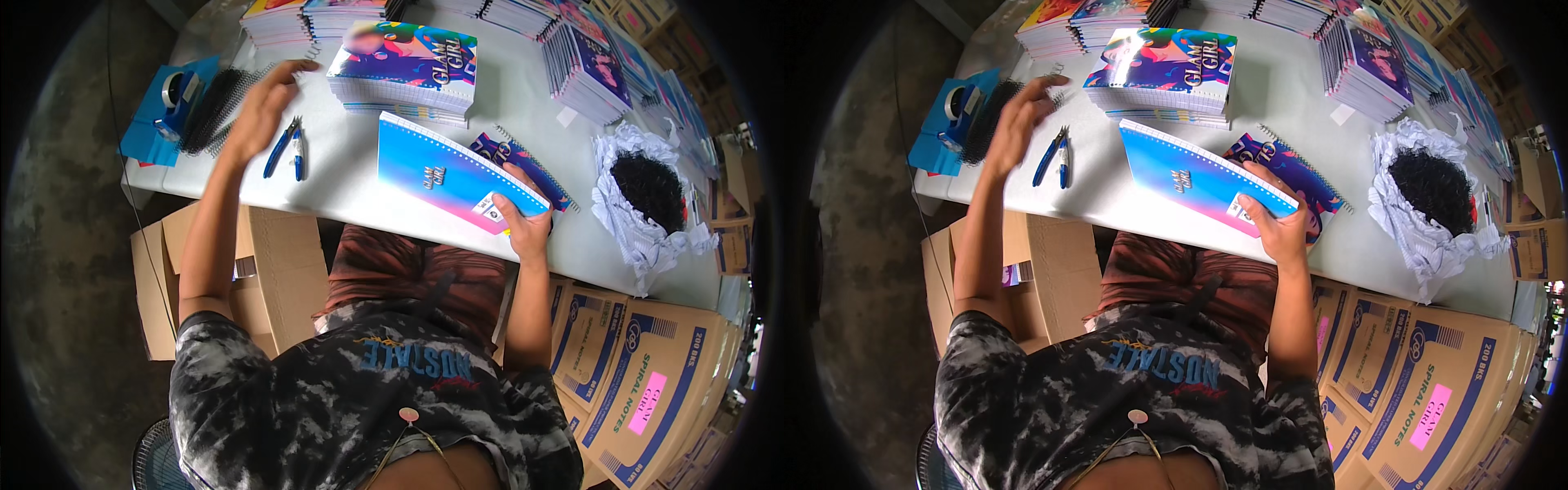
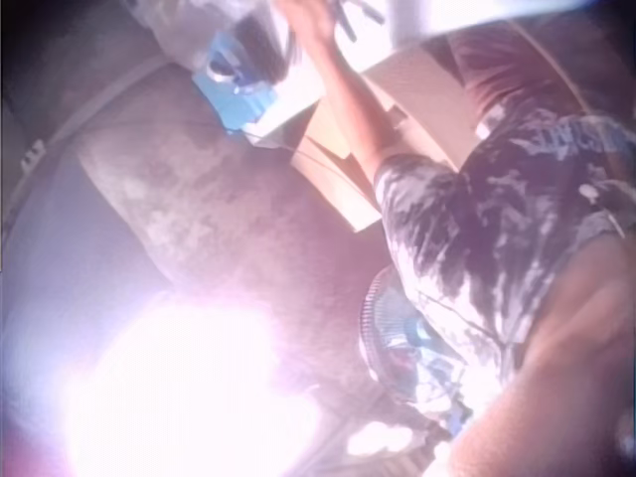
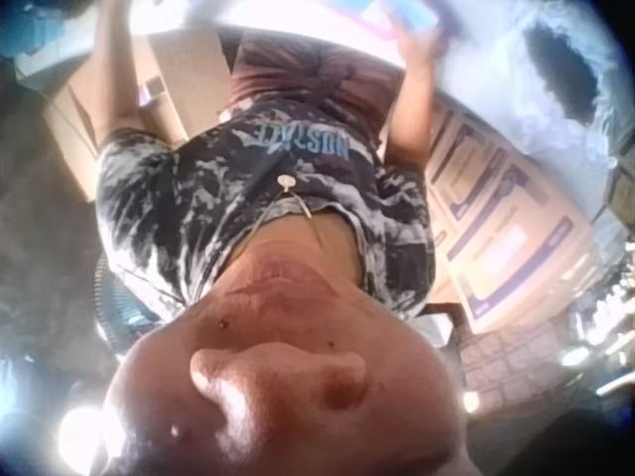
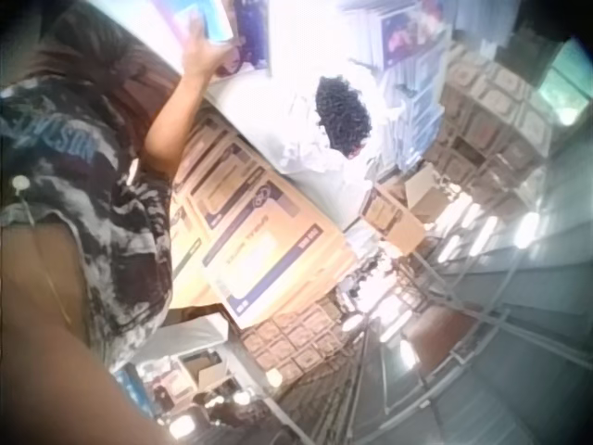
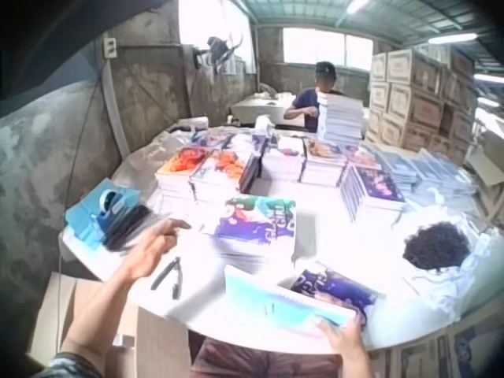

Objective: The person repeatedly picks up a stack of loose notebook pages and a spiral binding, then inserts the spiral into the punched holes to assemble a notebook. The person places the completed notebook on a growing stack on the table.

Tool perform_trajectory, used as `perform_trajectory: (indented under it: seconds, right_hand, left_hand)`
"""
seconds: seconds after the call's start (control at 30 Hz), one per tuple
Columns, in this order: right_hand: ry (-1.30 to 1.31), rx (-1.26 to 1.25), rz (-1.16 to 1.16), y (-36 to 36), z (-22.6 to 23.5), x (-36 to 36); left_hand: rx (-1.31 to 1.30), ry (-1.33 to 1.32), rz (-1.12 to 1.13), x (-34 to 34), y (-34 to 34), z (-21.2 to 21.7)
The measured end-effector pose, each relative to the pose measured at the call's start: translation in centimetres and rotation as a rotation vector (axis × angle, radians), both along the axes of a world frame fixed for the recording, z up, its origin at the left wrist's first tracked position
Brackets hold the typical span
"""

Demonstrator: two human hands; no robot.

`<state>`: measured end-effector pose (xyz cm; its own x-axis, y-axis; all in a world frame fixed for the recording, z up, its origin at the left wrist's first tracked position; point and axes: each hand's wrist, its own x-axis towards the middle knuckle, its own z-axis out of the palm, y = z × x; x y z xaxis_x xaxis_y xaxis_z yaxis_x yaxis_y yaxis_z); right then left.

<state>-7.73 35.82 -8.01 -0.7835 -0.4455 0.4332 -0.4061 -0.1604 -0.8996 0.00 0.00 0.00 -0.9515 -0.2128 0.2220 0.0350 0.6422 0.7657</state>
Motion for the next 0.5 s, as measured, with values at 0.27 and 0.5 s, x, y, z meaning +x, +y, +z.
perform_trajectory:
  seconds: [0.27,0.5]
  right_hand:
    - [-0.148,-0.057,-0.008,0.0,-0.2,0.2]
    - [-0.058,-0.041,-0.126,-0.8,0.0,1.2]
  left_hand:
    - [0.128,-0.199,-0.148,0.3,6.4,-1.2]
    - [0.125,-0.001,-0.084,-0.1,6.2,-2.8]
